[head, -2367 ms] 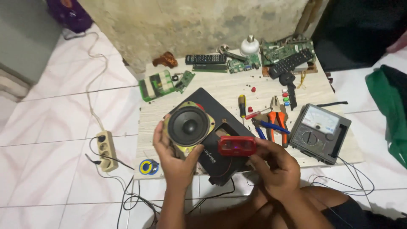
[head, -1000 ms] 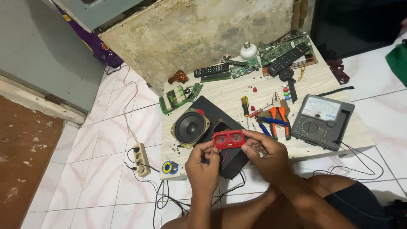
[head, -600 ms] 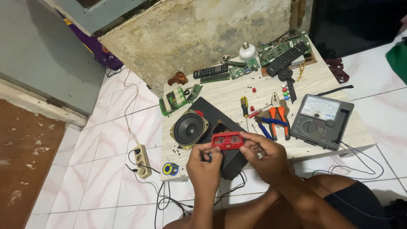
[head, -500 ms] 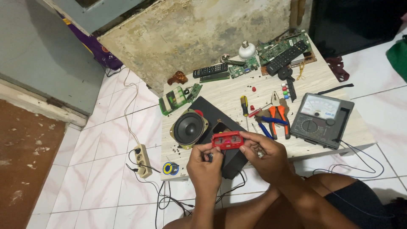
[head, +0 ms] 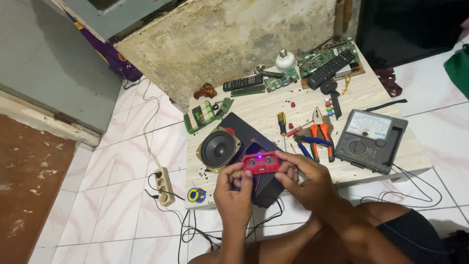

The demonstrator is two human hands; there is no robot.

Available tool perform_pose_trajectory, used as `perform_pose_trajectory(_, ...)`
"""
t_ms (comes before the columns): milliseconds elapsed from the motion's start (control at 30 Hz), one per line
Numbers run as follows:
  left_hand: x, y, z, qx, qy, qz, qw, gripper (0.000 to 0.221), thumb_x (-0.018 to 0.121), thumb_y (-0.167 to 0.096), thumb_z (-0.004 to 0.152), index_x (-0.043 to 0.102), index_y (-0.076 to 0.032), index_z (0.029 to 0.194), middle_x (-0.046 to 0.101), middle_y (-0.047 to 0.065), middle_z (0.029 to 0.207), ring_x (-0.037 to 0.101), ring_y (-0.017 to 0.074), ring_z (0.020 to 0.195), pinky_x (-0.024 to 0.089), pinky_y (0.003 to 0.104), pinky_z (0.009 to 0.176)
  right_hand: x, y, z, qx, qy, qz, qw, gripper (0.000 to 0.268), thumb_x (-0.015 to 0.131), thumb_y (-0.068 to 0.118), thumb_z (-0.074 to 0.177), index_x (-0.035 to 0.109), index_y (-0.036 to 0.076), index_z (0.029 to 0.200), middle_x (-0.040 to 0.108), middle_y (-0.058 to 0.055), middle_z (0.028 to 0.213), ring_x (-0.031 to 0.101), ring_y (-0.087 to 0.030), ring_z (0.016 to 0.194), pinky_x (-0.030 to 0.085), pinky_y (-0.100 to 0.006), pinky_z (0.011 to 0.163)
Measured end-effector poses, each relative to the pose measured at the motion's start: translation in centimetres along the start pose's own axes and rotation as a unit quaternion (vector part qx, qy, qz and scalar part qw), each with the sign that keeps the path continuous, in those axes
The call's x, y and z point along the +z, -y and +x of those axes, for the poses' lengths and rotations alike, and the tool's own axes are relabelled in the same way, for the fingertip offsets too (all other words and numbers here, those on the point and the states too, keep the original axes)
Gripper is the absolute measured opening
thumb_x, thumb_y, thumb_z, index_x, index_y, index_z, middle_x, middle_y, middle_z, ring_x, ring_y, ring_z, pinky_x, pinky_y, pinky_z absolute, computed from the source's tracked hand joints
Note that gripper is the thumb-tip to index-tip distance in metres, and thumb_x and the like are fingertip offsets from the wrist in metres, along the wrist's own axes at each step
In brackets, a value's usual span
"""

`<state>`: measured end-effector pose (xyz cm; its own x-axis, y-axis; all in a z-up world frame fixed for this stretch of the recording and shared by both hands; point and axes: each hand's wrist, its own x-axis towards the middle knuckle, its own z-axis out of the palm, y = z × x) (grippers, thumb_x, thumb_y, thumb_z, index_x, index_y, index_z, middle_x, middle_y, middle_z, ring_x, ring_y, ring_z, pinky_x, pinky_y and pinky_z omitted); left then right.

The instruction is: Testing a repaired electronic circuit board by connecting it to a speaker and power source to verify functionality.

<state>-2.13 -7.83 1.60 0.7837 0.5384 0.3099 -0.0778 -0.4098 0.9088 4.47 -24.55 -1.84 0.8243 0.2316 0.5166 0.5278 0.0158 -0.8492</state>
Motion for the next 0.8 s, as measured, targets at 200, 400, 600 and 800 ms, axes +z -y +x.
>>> perform_pose_trajectory(200,-1.0,-2.0,0.7,0.082,0.028,0.069,0.994,0.028,0.067,-0.006,0.087,0.075,-0.005,0.114,0.073,0.002,0.087,0.059,0.0092,0.069,0.049,0.022,0.063,-0.5,-1.2,1.8,-0.010,0.022,-0.007,1.000,0.048,0.080,0.007,0.080,0.069,0.000,0.127,0.063,-0.001,0.083,0.047,-0.004,0.057,0.039,-0.015,0.047)
perform_pose_trajectory(400,-0.4,-2.6,1.5,0.195,-0.013,0.089,0.977,0.020,0.072,-0.004,0.092,0.078,-0.002,0.111,0.078,0.018,0.096,0.076,0.0350,0.088,0.060,0.041,0.075,-0.1,-1.8,3.1,0.072,-0.024,-0.016,0.997,0.031,0.082,0.014,0.085,0.080,0.009,0.115,0.060,-0.006,0.060,0.050,-0.013,0.052,0.047,-0.031,0.051)
perform_pose_trajectory(600,0.0,-2.3,1.5,0.139,-0.030,0.057,0.988,0.022,0.072,-0.006,0.092,0.076,-0.003,0.114,0.080,0.016,0.090,0.071,0.0226,0.063,0.056,0.034,0.059,-0.3,-1.8,3.7,0.173,-0.004,-0.012,0.985,0.026,0.079,0.020,0.090,0.081,0.013,0.115,0.054,-0.002,0.055,0.045,-0.011,0.054,0.045,-0.030,0.055)
perform_pose_trajectory(800,0.2,-2.7,2.0,0.168,-0.027,0.054,0.984,0.021,0.071,-0.006,0.095,0.076,-0.003,0.115,0.078,0.017,0.089,0.071,0.0220,0.062,0.056,0.032,0.056,-0.6,-2.1,4.0,0.194,0.018,-0.012,0.981,0.022,0.073,0.021,0.095,0.081,0.014,0.115,0.052,-0.002,0.055,0.044,-0.011,0.055,0.042,-0.030,0.055)
